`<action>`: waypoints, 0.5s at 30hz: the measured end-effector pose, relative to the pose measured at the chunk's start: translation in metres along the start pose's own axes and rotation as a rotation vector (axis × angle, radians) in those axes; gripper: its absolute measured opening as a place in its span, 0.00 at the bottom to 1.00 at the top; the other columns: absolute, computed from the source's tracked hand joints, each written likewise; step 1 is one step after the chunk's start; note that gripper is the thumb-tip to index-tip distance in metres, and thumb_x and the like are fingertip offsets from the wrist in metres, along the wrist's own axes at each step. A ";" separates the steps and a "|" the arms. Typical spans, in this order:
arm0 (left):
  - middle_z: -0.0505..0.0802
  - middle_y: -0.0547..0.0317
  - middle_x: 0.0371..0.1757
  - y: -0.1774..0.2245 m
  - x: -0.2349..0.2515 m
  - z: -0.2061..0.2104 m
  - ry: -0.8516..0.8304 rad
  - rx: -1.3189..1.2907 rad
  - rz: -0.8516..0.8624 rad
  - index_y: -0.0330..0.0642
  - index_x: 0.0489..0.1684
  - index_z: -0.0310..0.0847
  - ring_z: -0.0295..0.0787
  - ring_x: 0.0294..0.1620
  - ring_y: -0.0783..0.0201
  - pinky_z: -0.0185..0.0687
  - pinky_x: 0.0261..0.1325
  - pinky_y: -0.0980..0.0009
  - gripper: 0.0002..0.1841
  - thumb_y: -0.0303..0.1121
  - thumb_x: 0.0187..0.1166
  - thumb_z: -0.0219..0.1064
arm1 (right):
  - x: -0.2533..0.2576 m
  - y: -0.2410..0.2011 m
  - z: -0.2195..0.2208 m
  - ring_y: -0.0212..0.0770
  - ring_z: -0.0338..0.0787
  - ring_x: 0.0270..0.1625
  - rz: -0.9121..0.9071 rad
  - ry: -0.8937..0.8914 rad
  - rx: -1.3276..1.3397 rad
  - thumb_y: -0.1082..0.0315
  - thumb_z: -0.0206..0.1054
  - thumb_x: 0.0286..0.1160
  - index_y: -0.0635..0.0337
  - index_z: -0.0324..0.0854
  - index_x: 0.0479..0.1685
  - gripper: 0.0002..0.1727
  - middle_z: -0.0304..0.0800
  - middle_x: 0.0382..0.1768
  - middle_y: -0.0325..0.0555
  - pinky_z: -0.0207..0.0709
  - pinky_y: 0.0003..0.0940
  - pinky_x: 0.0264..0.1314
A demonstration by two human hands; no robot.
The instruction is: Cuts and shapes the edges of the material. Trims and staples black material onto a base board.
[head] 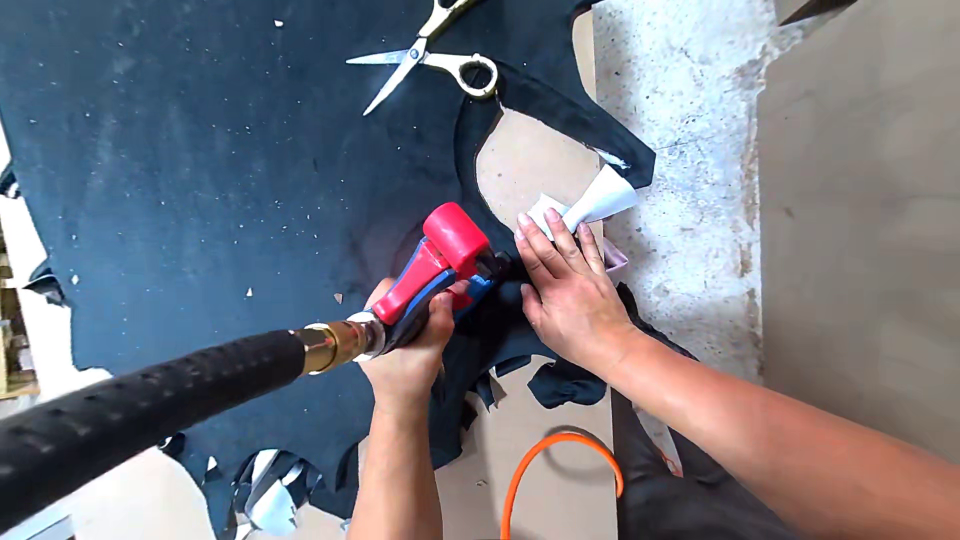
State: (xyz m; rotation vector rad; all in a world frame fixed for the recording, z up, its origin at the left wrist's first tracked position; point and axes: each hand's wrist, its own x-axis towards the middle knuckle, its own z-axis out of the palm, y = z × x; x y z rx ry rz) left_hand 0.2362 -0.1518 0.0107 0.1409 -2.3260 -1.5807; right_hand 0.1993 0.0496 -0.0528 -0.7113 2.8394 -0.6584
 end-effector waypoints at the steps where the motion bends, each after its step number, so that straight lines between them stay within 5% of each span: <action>1: 0.96 0.62 0.39 0.002 -0.007 -0.003 0.012 0.060 -0.005 0.45 0.42 0.85 0.96 0.43 0.62 0.95 0.52 0.60 0.10 0.37 0.71 0.78 | -0.001 -0.001 0.000 0.48 0.39 0.99 -0.013 -0.002 -0.003 0.54 0.45 0.88 0.55 0.57 0.94 0.35 0.45 0.97 0.37 0.31 0.61 0.97; 5: 0.94 0.75 0.36 0.002 -0.013 0.004 0.061 0.207 0.050 0.52 0.39 0.86 0.93 0.40 0.78 0.92 0.46 0.74 0.13 0.46 0.69 0.80 | 0.001 0.003 0.001 0.48 0.38 0.99 -0.030 -0.014 -0.012 0.55 0.43 0.86 0.57 0.55 0.95 0.36 0.43 0.97 0.39 0.30 0.61 0.97; 10: 0.96 0.59 0.36 -0.003 -0.009 0.001 0.015 0.049 0.013 0.42 0.40 0.85 0.97 0.39 0.59 0.97 0.51 0.55 0.12 0.39 0.70 0.78 | -0.009 0.007 -0.007 0.45 0.38 0.99 -0.050 -0.021 0.030 0.52 0.44 0.87 0.57 0.51 0.96 0.38 0.42 0.98 0.40 0.31 0.58 0.98; 13: 0.94 0.73 0.40 0.003 -0.015 -0.006 -0.022 0.156 0.068 0.51 0.43 0.86 0.93 0.44 0.75 0.92 0.51 0.72 0.13 0.45 0.71 0.80 | -0.050 0.000 -0.004 0.45 0.40 0.99 0.057 0.037 0.100 0.47 0.50 0.83 0.59 0.52 0.95 0.42 0.44 0.97 0.45 0.34 0.62 0.98; 15: 0.95 0.75 0.43 0.006 -0.021 -0.004 -0.065 0.117 0.120 0.53 0.43 0.87 0.94 0.47 0.76 0.93 0.53 0.73 0.11 0.40 0.69 0.80 | -0.062 -0.005 0.003 0.47 0.39 0.99 0.114 0.020 0.085 0.48 0.52 0.82 0.61 0.51 0.95 0.43 0.43 0.97 0.48 0.34 0.61 0.98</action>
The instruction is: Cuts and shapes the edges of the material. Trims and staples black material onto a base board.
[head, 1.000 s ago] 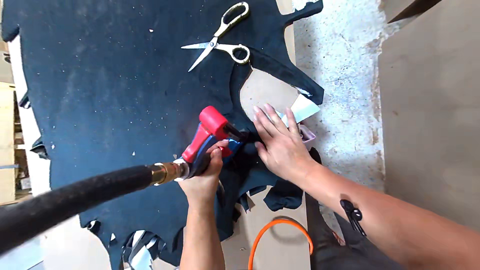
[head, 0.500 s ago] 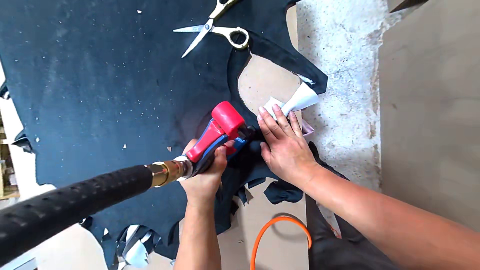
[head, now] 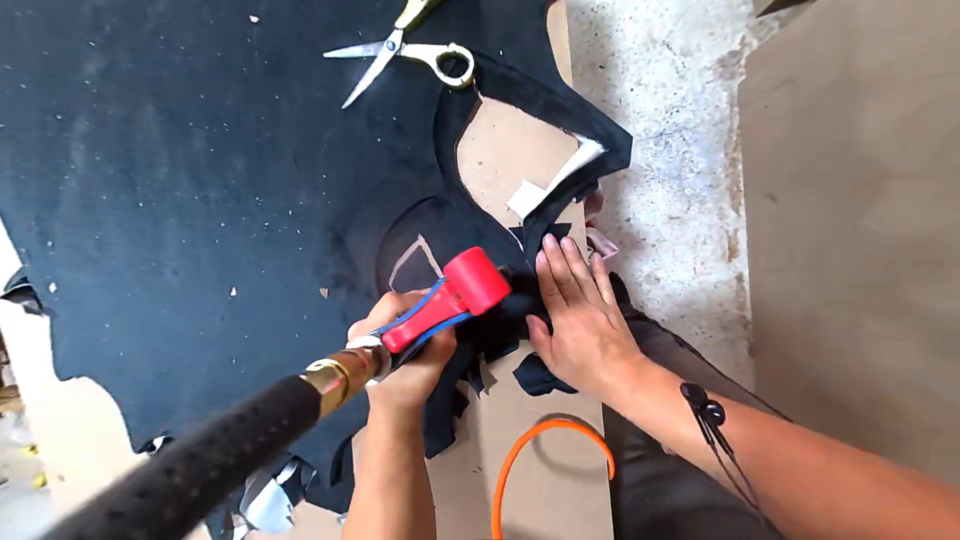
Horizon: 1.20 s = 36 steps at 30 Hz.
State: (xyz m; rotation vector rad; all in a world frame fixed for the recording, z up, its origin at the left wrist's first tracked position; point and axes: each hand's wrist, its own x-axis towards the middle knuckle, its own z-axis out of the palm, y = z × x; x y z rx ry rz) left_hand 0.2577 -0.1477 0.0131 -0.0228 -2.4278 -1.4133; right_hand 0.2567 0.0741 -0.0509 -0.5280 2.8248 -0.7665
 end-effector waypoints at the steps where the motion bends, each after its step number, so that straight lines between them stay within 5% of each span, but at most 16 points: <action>1: 0.96 0.74 0.44 0.000 -0.001 0.001 -0.015 -0.032 0.023 0.53 0.43 0.87 0.95 0.49 0.73 0.94 0.55 0.71 0.10 0.38 0.69 0.81 | 0.000 -0.002 0.001 0.47 0.37 0.99 0.013 -0.021 -0.009 0.50 0.52 0.82 0.62 0.48 0.96 0.43 0.41 0.97 0.48 0.33 0.59 0.98; 5: 0.95 0.74 0.41 -0.002 0.004 0.007 0.017 -0.007 0.016 0.51 0.42 0.86 0.94 0.44 0.75 0.93 0.50 0.73 0.11 0.40 0.69 0.79 | 0.004 -0.001 0.005 0.49 0.38 0.99 -0.016 0.013 -0.022 0.53 0.54 0.81 0.65 0.49 0.95 0.43 0.41 0.97 0.50 0.35 0.60 0.97; 7: 0.96 0.68 0.39 -0.007 0.006 0.004 -0.013 -0.055 0.003 0.48 0.41 0.86 0.96 0.41 0.69 0.96 0.48 0.65 0.13 0.43 0.70 0.80 | 0.004 0.001 0.008 0.50 0.38 0.99 -0.039 0.015 -0.038 0.52 0.52 0.82 0.65 0.49 0.95 0.43 0.43 0.97 0.51 0.36 0.61 0.97; 12: 0.95 0.75 0.47 -0.008 0.002 -0.009 -0.126 -0.074 0.069 0.54 0.47 0.86 0.94 0.52 0.74 0.93 0.58 0.72 0.13 0.44 0.72 0.80 | 0.005 -0.002 0.004 0.48 0.37 0.99 -0.014 -0.011 -0.041 0.51 0.47 0.84 0.63 0.49 0.95 0.41 0.42 0.97 0.48 0.33 0.58 0.98; 20: 0.94 0.76 0.48 -0.010 0.004 -0.009 -0.184 -0.165 0.094 0.55 0.47 0.85 0.93 0.53 0.74 0.93 0.58 0.72 0.13 0.43 0.71 0.81 | 0.003 0.002 0.002 0.48 0.34 0.99 -0.043 -0.040 -0.019 0.47 0.45 0.87 0.64 0.46 0.96 0.42 0.36 0.98 0.49 0.30 0.59 0.98; 22: 0.96 0.70 0.50 -0.010 0.004 -0.016 -0.282 -0.246 0.104 0.52 0.46 0.87 0.95 0.54 0.68 0.95 0.59 0.68 0.11 0.40 0.72 0.80 | 0.002 0.010 -0.005 0.48 0.31 0.99 -0.102 -0.081 0.019 0.38 0.44 0.87 0.63 0.42 0.96 0.47 0.32 0.98 0.50 0.28 0.58 0.99; 25: 0.98 0.63 0.49 -0.009 0.007 -0.013 -0.370 -0.324 0.109 0.50 0.42 0.86 0.97 0.54 0.61 0.96 0.57 0.64 0.08 0.36 0.73 0.79 | 0.003 0.018 -0.010 0.51 0.26 0.99 -0.159 -0.136 0.006 0.24 0.57 0.72 0.65 0.38 0.97 0.64 0.26 0.98 0.54 0.27 0.57 0.99; 27: 0.97 0.69 0.47 -0.007 0.005 -0.009 -0.339 -0.301 0.120 0.52 0.43 0.85 0.96 0.52 0.67 0.95 0.57 0.69 0.08 0.36 0.73 0.78 | 0.002 0.016 -0.009 0.51 0.27 0.99 -0.143 -0.149 -0.012 0.26 0.63 0.67 0.66 0.38 0.96 0.67 0.27 0.98 0.55 0.27 0.57 0.98; 32: 0.96 0.63 0.40 -0.008 -0.004 -0.008 -0.344 -0.268 0.156 0.46 0.35 0.83 0.97 0.46 0.62 0.97 0.52 0.64 0.07 0.35 0.76 0.75 | 0.003 0.012 -0.013 0.54 0.26 0.99 -0.140 -0.195 -0.033 0.29 0.61 0.73 0.70 0.36 0.95 0.64 0.27 0.97 0.58 0.28 0.59 0.98; 36: 0.95 0.69 0.44 -0.003 -0.001 -0.014 -0.385 -0.249 0.145 0.49 0.40 0.83 0.95 0.50 0.70 0.95 0.56 0.71 0.11 0.41 0.73 0.78 | 0.004 0.012 -0.016 0.53 0.26 0.99 -0.137 -0.233 -0.015 0.28 0.57 0.74 0.70 0.36 0.95 0.63 0.27 0.97 0.58 0.27 0.61 0.97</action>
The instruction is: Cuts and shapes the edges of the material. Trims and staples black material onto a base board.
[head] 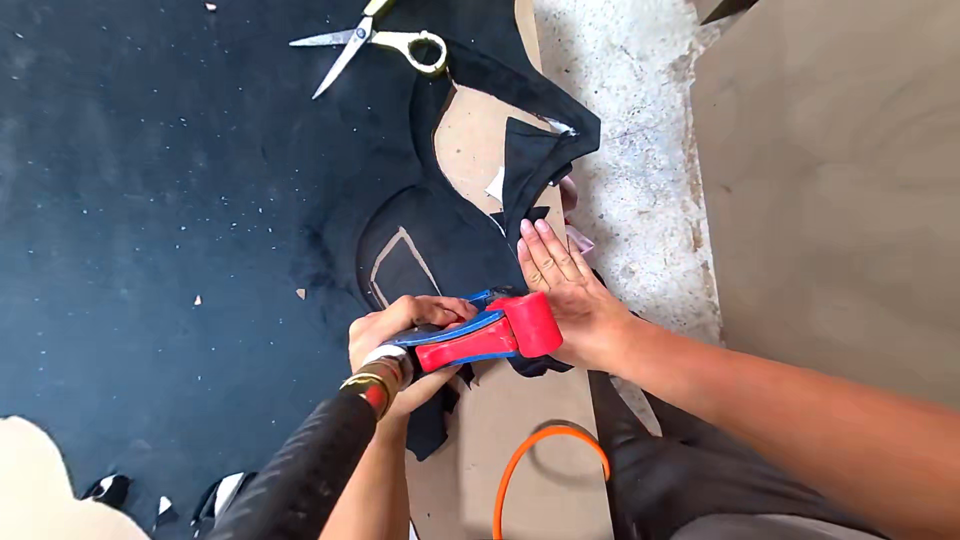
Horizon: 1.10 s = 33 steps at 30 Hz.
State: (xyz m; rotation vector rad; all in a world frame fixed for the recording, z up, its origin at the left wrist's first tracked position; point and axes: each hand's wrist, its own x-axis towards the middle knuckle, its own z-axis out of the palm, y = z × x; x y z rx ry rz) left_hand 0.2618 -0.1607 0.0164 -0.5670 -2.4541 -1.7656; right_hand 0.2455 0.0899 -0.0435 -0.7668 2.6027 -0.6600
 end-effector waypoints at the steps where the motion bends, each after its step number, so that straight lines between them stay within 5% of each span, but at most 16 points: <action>1: 0.95 0.70 0.44 0.001 0.003 -0.002 -0.023 -0.009 -0.009 0.50 0.40 0.83 0.95 0.51 0.70 0.95 0.56 0.71 0.11 0.41 0.72 0.79 | 0.001 0.001 0.000 0.53 0.27 0.99 0.000 0.010 0.007 0.28 0.58 0.74 0.69 0.37 0.96 0.63 0.27 0.97 0.57 0.27 0.61 0.97; 11: 0.89 0.83 0.31 0.042 0.014 0.024 0.080 0.190 -0.263 0.57 0.35 0.83 0.85 0.33 0.88 0.85 0.37 0.87 0.10 0.33 0.61 0.76 | -0.001 -0.003 0.001 0.54 0.23 0.98 0.024 -0.049 -0.046 0.26 0.57 0.73 0.69 0.33 0.96 0.65 0.22 0.97 0.57 0.29 0.60 0.97; 16: 0.96 0.67 0.37 0.041 -0.013 0.024 0.217 0.272 -0.317 0.47 0.40 0.86 0.95 0.39 0.70 0.96 0.45 0.65 0.13 0.40 0.64 0.81 | -0.004 -0.007 0.004 0.52 0.28 0.99 0.015 -0.013 -0.010 0.28 0.60 0.72 0.64 0.43 0.96 0.61 0.29 0.98 0.54 0.29 0.60 0.97; 21: 0.92 0.75 0.37 0.048 0.003 0.026 0.057 0.371 -0.214 0.48 0.38 0.84 0.89 0.40 0.85 0.88 0.45 0.82 0.12 0.41 0.66 0.79 | -0.002 -0.004 0.006 0.54 0.28 0.99 0.000 -0.005 0.012 0.28 0.59 0.73 0.70 0.39 0.95 0.63 0.28 0.97 0.58 0.31 0.60 0.97; 24: 0.92 0.76 0.35 0.046 0.005 0.028 0.063 0.317 -0.193 0.50 0.36 0.83 0.90 0.38 0.83 0.89 0.43 0.81 0.11 0.38 0.64 0.79 | -0.003 -0.006 0.003 0.53 0.29 0.99 0.017 -0.005 -0.002 0.27 0.58 0.74 0.70 0.39 0.95 0.63 0.29 0.97 0.57 0.28 0.60 0.97; 28: 0.95 0.78 0.43 0.034 -0.013 0.025 0.149 0.246 -0.174 0.55 0.44 0.87 0.92 0.46 0.80 0.92 0.51 0.76 0.14 0.47 0.68 0.81 | -0.004 -0.006 0.007 0.52 0.29 0.99 0.024 0.041 0.049 0.29 0.65 0.70 0.68 0.41 0.95 0.64 0.30 0.98 0.55 0.27 0.59 0.97; 33: 0.95 0.76 0.41 0.042 -0.008 0.040 0.186 0.231 -0.178 0.51 0.39 0.85 0.93 0.43 0.80 0.93 0.48 0.77 0.11 0.40 0.67 0.80 | -0.005 -0.003 0.007 0.51 0.29 0.99 0.019 0.043 0.041 0.29 0.63 0.71 0.68 0.41 0.95 0.63 0.30 0.98 0.55 0.26 0.59 0.97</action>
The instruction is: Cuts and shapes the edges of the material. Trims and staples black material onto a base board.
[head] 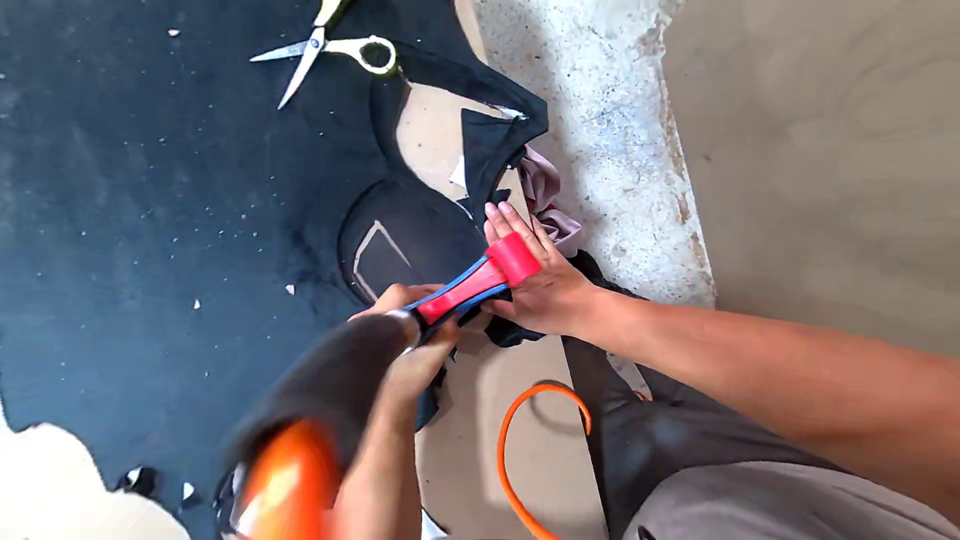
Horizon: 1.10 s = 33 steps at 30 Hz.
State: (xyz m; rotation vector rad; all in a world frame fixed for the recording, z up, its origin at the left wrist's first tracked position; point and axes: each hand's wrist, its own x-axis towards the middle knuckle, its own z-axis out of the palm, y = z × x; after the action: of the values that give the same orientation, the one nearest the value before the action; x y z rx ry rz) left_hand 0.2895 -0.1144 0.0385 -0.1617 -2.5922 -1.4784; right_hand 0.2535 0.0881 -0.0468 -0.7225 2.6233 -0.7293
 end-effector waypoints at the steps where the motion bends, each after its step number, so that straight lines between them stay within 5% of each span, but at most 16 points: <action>1: 0.94 0.71 0.38 0.001 0.000 0.001 0.009 -0.007 -0.007 0.47 0.37 0.84 0.93 0.41 0.78 0.93 0.47 0.74 0.10 0.37 0.66 0.80 | 0.000 0.000 -0.001 0.51 0.28 0.99 0.003 -0.013 -0.002 0.29 0.63 0.72 0.68 0.39 0.96 0.63 0.29 0.98 0.55 0.27 0.60 0.97; 4: 0.97 0.62 0.39 -0.003 -0.007 -0.006 0.029 -0.007 -0.150 0.42 0.43 0.87 0.97 0.40 0.66 0.97 0.48 0.59 0.15 0.40 0.67 0.81 | -0.001 -0.001 -0.008 0.54 0.30 0.99 -0.013 -0.023 -0.052 0.27 0.61 0.71 0.66 0.44 0.95 0.63 0.33 0.97 0.57 0.30 0.65 0.96; 8: 0.98 0.61 0.43 0.025 -0.068 -0.040 0.212 -0.046 -0.406 0.42 0.48 0.90 0.97 0.44 0.64 0.96 0.54 0.59 0.17 0.43 0.70 0.81 | -0.003 0.002 -0.045 0.51 0.35 0.99 -0.060 -0.176 -0.079 0.22 0.54 0.72 0.62 0.47 0.96 0.61 0.35 0.98 0.52 0.36 0.68 0.95; 10: 0.98 0.59 0.39 0.036 -0.130 -0.060 0.311 -0.038 -0.593 0.36 0.45 0.89 0.97 0.42 0.64 0.96 0.52 0.60 0.19 0.42 0.65 0.81 | -0.010 0.009 -0.078 0.47 0.48 0.97 -0.040 -0.308 -0.044 0.24 0.52 0.77 0.54 0.56 0.94 0.53 0.47 0.97 0.45 0.43 0.65 0.95; 13: 0.97 0.59 0.34 0.048 -0.208 -0.087 0.256 0.093 -1.032 0.38 0.41 0.91 0.96 0.37 0.64 0.94 0.47 0.54 0.21 0.45 0.56 0.80 | 0.000 0.027 -0.130 0.45 0.77 0.83 0.007 -0.315 -0.051 0.37 0.55 0.85 0.50 0.73 0.85 0.36 0.75 0.84 0.44 0.70 0.56 0.85; 16: 0.96 0.40 0.44 0.054 -0.254 -0.100 0.097 0.180 -1.395 0.35 0.54 0.89 0.95 0.50 0.42 0.84 0.60 0.33 0.27 0.49 0.64 0.82 | 0.065 0.040 -0.177 0.51 0.88 0.71 -0.015 -0.280 -0.202 0.46 0.58 0.88 0.48 0.80 0.78 0.27 0.87 0.72 0.48 0.79 0.62 0.74; 19: 0.88 0.27 0.62 0.068 -0.270 -0.086 0.227 0.433 -1.439 0.29 0.69 0.80 0.86 0.66 0.31 0.76 0.71 0.32 0.33 0.45 0.70 0.78 | 0.178 0.042 -0.205 0.59 0.88 0.70 -0.121 -0.169 -0.334 0.49 0.59 0.87 0.52 0.79 0.77 0.26 0.86 0.71 0.54 0.79 0.69 0.68; 21: 0.79 0.22 0.75 0.090 -0.251 -0.070 0.479 0.603 -1.265 0.24 0.73 0.75 0.75 0.79 0.30 0.69 0.82 0.40 0.28 0.34 0.77 0.68 | 0.258 0.038 -0.204 0.64 0.81 0.77 -0.213 -0.113 -0.393 0.50 0.61 0.85 0.56 0.70 0.84 0.32 0.76 0.80 0.58 0.76 0.71 0.71; 23: 0.82 0.23 0.72 0.102 -0.200 -0.046 0.688 0.738 -1.014 0.22 0.68 0.79 0.78 0.77 0.34 0.74 0.79 0.46 0.23 0.31 0.80 0.61 | 0.326 0.035 -0.193 0.70 0.74 0.80 -0.301 -0.148 -0.456 0.46 0.63 0.82 0.60 0.62 0.89 0.40 0.69 0.83 0.66 0.72 0.72 0.72; 25: 0.88 0.31 0.67 0.101 -0.117 -0.013 0.730 0.702 -0.909 0.26 0.63 0.84 0.84 0.73 0.40 0.79 0.76 0.47 0.20 0.35 0.84 0.60 | 0.366 0.030 -0.186 0.75 0.77 0.73 -0.406 -0.206 -0.522 0.45 0.65 0.82 0.62 0.74 0.80 0.35 0.76 0.73 0.72 0.76 0.74 0.65; 27: 0.91 0.41 0.67 0.078 -0.030 0.026 0.678 0.645 -0.992 0.35 0.63 0.88 0.85 0.73 0.43 0.75 0.77 0.41 0.21 0.40 0.80 0.62 | 0.380 0.028 -0.187 0.73 0.81 0.69 -0.527 -0.245 -0.570 0.50 0.68 0.81 0.63 0.81 0.71 0.28 0.82 0.65 0.70 0.76 0.71 0.64; 30: 0.86 0.50 0.75 0.032 0.074 0.054 0.433 0.522 -1.351 0.46 0.74 0.82 0.73 0.83 0.46 0.44 0.88 0.29 0.27 0.48 0.79 0.66 | 0.366 0.030 -0.198 0.73 0.82 0.67 -0.605 -0.274 -0.560 0.41 0.54 0.87 0.66 0.78 0.75 0.36 0.82 0.64 0.72 0.79 0.70 0.62; 33: 0.88 0.47 0.70 0.014 0.129 0.064 0.349 0.458 -1.480 0.43 0.73 0.82 0.73 0.82 0.44 0.28 0.89 0.24 0.31 0.56 0.79 0.65 | 0.351 0.030 -0.193 0.74 0.84 0.67 -0.552 -0.404 -0.622 0.40 0.65 0.80 0.72 0.67 0.83 0.45 0.82 0.63 0.75 0.82 0.68 0.59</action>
State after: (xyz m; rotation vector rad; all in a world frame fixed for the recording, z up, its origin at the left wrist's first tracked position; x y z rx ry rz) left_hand 0.1604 -0.0500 0.0426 2.1585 -2.5059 -0.7773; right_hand -0.1282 -0.0074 0.0351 -1.6097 2.2618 0.1510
